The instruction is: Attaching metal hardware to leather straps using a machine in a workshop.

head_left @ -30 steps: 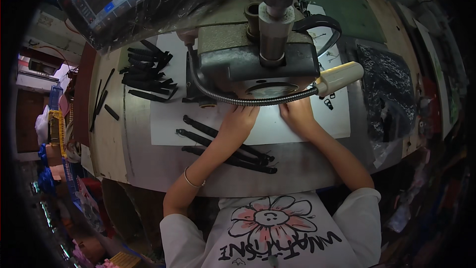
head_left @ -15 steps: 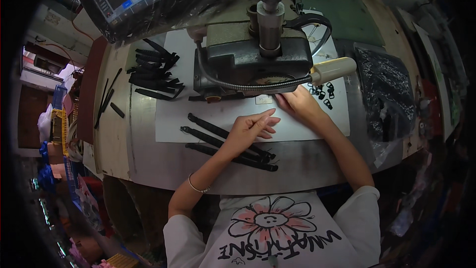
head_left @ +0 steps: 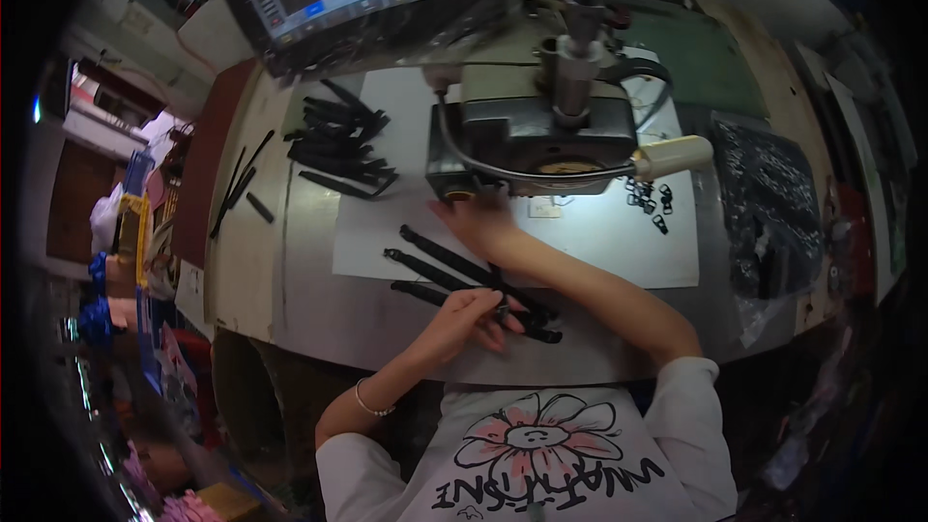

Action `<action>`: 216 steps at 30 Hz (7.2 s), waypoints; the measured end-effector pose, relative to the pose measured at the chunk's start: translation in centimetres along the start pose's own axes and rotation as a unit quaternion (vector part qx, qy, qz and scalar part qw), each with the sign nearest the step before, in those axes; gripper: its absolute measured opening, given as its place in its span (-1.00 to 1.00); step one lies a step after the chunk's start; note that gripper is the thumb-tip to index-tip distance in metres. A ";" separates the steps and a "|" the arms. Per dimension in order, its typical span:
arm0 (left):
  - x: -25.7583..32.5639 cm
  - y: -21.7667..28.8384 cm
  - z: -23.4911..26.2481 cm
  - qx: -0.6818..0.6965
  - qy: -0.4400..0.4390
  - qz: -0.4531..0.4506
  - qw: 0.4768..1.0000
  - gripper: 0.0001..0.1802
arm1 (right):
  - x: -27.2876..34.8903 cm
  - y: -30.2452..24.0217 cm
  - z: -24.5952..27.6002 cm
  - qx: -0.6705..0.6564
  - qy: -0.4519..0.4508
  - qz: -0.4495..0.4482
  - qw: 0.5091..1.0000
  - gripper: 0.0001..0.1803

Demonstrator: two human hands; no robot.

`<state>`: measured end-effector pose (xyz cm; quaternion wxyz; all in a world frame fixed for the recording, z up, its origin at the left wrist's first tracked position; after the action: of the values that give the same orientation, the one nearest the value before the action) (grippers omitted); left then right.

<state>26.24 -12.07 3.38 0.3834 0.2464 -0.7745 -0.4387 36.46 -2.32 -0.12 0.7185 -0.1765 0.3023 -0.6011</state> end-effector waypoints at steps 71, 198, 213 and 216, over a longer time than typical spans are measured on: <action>-8.9 2.0 -2.3 -0.311 -0.051 -0.253 0.915 -0.83 | 9.4 8.6 11.1 -0.541 -0.205 -0.277 0.768 -0.81; -12.8 0.8 2.4 -0.734 -0.055 -0.491 0.466 -0.58 | 1.9 9.0 10.4 0.012 -0.088 -0.337 0.937 -0.66; -12.8 1.9 2.4 -0.724 -0.075 -0.552 0.406 -0.64 | 4.9 10.4 8.7 -0.030 0.157 -0.049 0.986 -0.91; -13.0 2.2 2.1 -0.726 -0.084 -0.557 0.394 -0.67 | 5.0 10.4 8.8 -0.029 0.166 -0.048 0.985 -0.91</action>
<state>32.05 -0.62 -0.30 0.0208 0.2136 0.1187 -0.9695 50.48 -5.87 -1.02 0.6235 -0.1099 0.4259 -0.6463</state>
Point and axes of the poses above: each hand's wrist, its own x-axis away from the middle knuckle, its own z-axis out of the back of the hand, y = z × x, the point moved 1 cm from there along -x, towards the middle knuckle, and after that the axes turned 14 degrees about -z, right-handed, at the moved point
